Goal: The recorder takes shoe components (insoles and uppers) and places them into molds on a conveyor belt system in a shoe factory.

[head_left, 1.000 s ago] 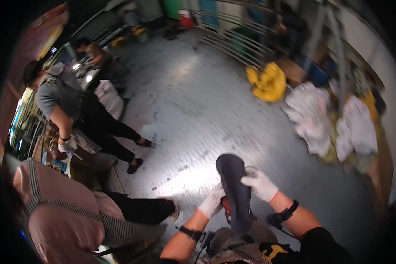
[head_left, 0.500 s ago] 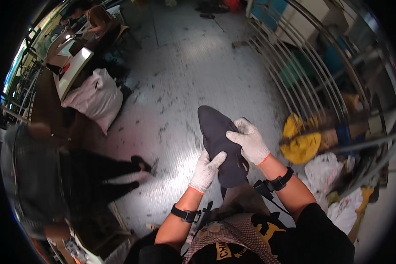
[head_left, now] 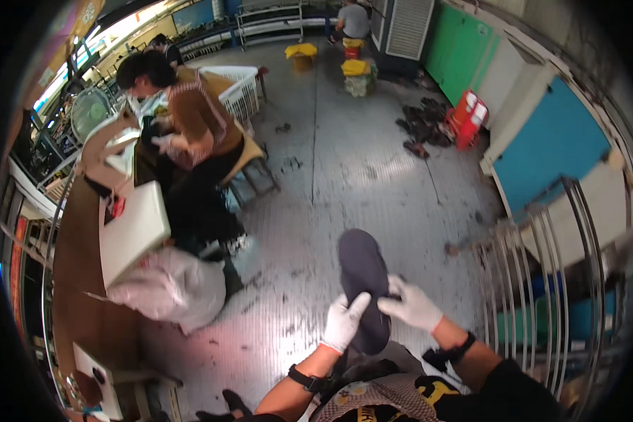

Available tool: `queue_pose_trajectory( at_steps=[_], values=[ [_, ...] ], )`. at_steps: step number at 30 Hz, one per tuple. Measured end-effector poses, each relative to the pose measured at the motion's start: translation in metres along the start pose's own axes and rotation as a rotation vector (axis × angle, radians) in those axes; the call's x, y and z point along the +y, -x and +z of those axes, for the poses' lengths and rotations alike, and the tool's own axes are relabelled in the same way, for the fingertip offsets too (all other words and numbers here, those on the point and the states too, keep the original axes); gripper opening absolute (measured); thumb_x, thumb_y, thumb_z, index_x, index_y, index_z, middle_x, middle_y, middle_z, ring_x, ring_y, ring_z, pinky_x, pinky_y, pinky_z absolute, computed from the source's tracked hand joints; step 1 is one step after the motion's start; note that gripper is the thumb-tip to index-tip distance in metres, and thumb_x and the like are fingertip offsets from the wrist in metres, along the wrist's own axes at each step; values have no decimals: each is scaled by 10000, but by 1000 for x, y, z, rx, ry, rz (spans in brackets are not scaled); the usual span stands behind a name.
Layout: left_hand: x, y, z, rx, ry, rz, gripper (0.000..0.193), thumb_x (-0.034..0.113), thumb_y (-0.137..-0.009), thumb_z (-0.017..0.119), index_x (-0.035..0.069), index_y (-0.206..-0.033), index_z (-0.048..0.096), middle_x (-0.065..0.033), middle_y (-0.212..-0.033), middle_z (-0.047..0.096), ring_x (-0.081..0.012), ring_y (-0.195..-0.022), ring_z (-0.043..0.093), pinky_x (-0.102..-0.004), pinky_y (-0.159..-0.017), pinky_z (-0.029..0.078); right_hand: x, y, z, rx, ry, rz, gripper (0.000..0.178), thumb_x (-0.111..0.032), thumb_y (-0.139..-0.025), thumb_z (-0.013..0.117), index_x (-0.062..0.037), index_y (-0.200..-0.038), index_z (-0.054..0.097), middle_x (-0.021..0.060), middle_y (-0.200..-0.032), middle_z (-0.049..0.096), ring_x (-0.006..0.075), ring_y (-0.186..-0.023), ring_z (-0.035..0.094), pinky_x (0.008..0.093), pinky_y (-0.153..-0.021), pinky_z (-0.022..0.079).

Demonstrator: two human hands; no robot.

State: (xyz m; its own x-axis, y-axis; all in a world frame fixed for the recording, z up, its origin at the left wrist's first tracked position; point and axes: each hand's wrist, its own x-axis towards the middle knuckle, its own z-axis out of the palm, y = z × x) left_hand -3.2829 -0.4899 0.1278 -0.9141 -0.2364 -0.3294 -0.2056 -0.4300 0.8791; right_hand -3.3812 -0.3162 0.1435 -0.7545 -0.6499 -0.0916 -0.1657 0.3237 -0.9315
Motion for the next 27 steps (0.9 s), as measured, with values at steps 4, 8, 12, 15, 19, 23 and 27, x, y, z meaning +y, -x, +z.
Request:
queue_pose_trajectory(
  at_steps=[4, 8, 12, 15, 19, 23, 27],
  values=[
    [79, -210, 26, -181, -196, 26, 318, 233, -1005, 666, -8, -1211, 676, -6, -1086, 702, -82, -976, 614, -279, -879, 522, -14, -187, -103, 101, -143, 47, 582, -331, -941, 635, 88, -1328, 518, 281, -1154, 676, 337, -1105, 674, 388, -961, 506],
    [201, -418, 5, -187, -181, -52, 328, 222, -1000, 669, -24, -1217, 665, -25, -1108, 700, -95, -992, 620, -283, -895, 521, -36, -424, -172, 26, -64, 170, 559, -323, -958, 611, 106, -1309, 534, 301, -1171, 668, 360, -1154, 659, 393, -1000, 489],
    [305, -596, -48, -39, 133, -51, 374, 177, -982, 680, -37, -1281, 615, -65, -1186, 683, -140, -1062, 624, -314, -962, 501, -23, -691, -178, -19, 27, -20, 547, -339, -986, 598, 104, -1304, 555, 335, -1219, 640, 421, -1207, 617, 418, -1023, 466],
    [369, -765, -98, 2, 110, 37, 398, 156, -965, 699, -38, -1298, 599, -77, -1196, 681, -148, -1098, 621, -325, -986, 491, -67, -892, -214, -76, 88, -138, 530, -329, -993, 591, 112, -1286, 555, 345, -1186, 640, 439, -1178, 626, 439, -975, 489],
    [471, -1001, -139, -44, -22, -10, 420, 150, -959, 706, -25, -1323, 591, -83, -1150, 706, -165, -1035, 651, -336, -914, 531, -92, -1111, -260, -90, 29, 43, 456, -286, -1001, 578, 73, -1283, 558, 179, -1067, 689, 288, -887, 677, 375, -755, 524],
    [588, -1202, -152, -199, -332, 83, 500, 255, -913, 778, 22, -1323, 615, -64, -1161, 711, -131, -1029, 627, -306, -922, 511, -107, -1319, -334, 22, -339, 374, 321, -282, -1009, 583, -17, -1186, 622, -16, -880, 619, 56, -643, 513, 253, -555, 420],
    [693, -1409, -207, -274, -436, 68, 471, 264, -922, 768, 6, -1292, 633, -100, -1183, 703, -134, -1100, 602, -305, -978, 482, -110, -1568, -365, 16, -144, 305, 346, -311, -1002, 609, 31, -1014, 659, 51, -740, 619, 121, -626, 535, 309, -557, 434]
  ],
)
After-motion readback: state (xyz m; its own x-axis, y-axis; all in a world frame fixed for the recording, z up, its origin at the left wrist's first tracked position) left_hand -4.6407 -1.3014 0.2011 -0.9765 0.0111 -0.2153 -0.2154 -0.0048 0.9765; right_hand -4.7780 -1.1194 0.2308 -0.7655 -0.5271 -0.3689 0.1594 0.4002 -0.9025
